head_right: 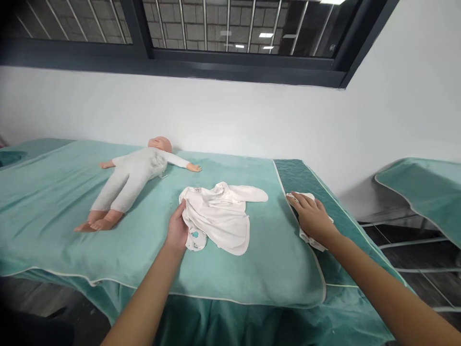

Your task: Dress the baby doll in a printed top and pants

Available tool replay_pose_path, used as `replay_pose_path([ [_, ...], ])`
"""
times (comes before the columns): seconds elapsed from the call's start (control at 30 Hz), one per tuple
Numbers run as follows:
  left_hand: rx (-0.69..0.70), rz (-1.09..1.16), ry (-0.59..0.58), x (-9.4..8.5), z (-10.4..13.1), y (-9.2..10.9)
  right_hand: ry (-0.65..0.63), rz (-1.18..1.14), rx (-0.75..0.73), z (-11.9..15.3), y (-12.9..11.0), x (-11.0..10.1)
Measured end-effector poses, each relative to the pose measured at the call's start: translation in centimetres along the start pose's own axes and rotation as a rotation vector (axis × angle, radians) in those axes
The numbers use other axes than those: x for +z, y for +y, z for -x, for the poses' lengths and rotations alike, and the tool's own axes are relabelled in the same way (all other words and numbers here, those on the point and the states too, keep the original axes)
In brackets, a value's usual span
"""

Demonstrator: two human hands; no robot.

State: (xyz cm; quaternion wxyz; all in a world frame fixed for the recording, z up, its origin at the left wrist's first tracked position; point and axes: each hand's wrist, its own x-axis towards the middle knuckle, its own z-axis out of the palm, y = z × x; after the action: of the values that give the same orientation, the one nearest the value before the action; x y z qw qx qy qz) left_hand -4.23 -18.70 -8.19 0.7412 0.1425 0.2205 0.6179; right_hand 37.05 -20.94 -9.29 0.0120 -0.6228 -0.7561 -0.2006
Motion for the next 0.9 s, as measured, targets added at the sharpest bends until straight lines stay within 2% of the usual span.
replay_pose_path([
  [0.13, 0.033, -0.035, -0.006, 0.1, 0.1, 0.1, 0.071, 0.049, 0.016, 0.5, -0.5, -0.4],
  [0.27, 0.102, -0.216, 0.073, 0.3, -0.6, 1.9, 0.130, -0.007, 0.060, -0.9, -1.9, -2.1],
  [0.37, 0.045, -0.427, 0.161, 1.5, -1.5, 4.1, 0.140, -0.218, 0.074, -3.5, -4.1, -4.5],
  [0.43, 0.013, -0.561, 0.109, 3.5, -1.8, 5.4, 0.123, -0.464, 0.035, -5.8, -6.3, -6.6],
  [0.47, 0.024, -0.653, 0.037, 4.8, -1.7, 5.9, 0.112, -0.598, 0.006, -7.0, -7.6, -7.9],
  [0.53, 0.112, -0.897, -0.160, 8.1, -1.0, 6.7, 0.083, -0.801, -0.080, -9.3, -10.2, -10.6],
  [0.6, 0.236, -1.110, -0.370, 11.7, 0.3, 7.4, 0.086, -0.939, -0.274, -11.5, -12.5, -13.6],
  [0.63, 0.280, -1.185, -0.464, 13.4, 1.0, 7.8, 0.095, -0.991, -0.362, -12.4, -13.3, -15.1],
  [0.7, 0.350, -1.289, -0.586, 16.1, 2.4, 8.7, 0.066, -1.064, -0.420, -13.8, -14.1, -17.7],
  [0.8, 0.586, -1.576, -0.619, 18.0, 3.8, 10.4, 0.020, -1.028, -0.372, -14.4, -13.5, -20.9],
  [0.9, 0.946, -1.979, -0.533, 17.8, 4.5, 11.8, -0.053, -0.962, -0.338, -13.4, -11.9, -23.2],
])
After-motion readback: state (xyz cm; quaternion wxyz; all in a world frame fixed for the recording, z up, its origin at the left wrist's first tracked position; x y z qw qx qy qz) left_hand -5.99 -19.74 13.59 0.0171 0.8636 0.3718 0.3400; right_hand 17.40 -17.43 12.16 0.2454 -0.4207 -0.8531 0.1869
